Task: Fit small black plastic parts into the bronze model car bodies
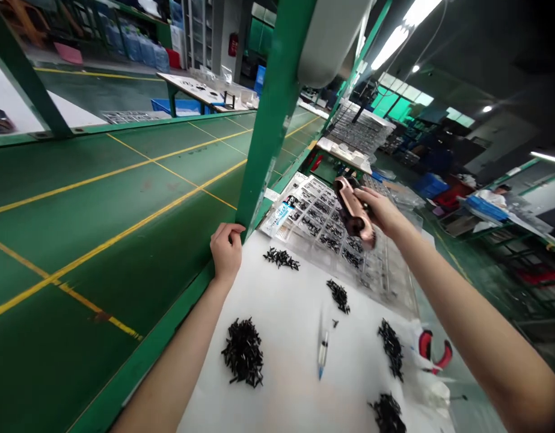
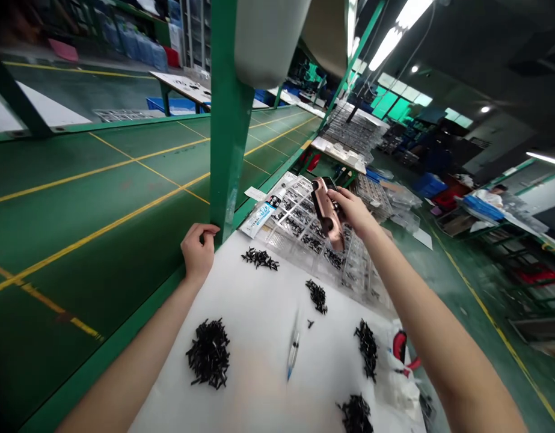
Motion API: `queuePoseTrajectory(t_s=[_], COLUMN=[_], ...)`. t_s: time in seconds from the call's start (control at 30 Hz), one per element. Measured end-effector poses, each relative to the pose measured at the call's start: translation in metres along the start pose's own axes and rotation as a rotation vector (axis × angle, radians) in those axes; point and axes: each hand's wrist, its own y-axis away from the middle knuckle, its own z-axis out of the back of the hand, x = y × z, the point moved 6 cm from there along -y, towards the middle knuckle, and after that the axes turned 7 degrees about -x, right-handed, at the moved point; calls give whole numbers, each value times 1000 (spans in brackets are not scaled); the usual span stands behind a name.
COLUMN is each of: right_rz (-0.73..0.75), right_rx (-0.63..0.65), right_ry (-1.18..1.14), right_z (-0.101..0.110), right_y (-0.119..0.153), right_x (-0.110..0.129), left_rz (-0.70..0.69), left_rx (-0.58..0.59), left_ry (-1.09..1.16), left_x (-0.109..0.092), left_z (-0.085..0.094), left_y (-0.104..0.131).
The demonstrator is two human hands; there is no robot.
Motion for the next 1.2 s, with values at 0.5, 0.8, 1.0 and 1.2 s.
queuePoseTrajectory(t_s=[0.5,0.8,1.0,1.2], right_rz=[-395,-366,-380,-403], right_rx=[202,91,-21,-76], right_ry=[-138,-196,-375,-481], right_z=[50,66,67,67], right_y=[424,435,440,440], right_x=[-125,-144,-169,-181], left_rz=[-209,-274,-297,-316], left_rx=[49,654,865,897], left_ry=[-65,-199,-353,-390], left_x=[-72,-158,-170,-181], left_z=[22,-53,-25,-33], left_y=[-5,29,147,193])
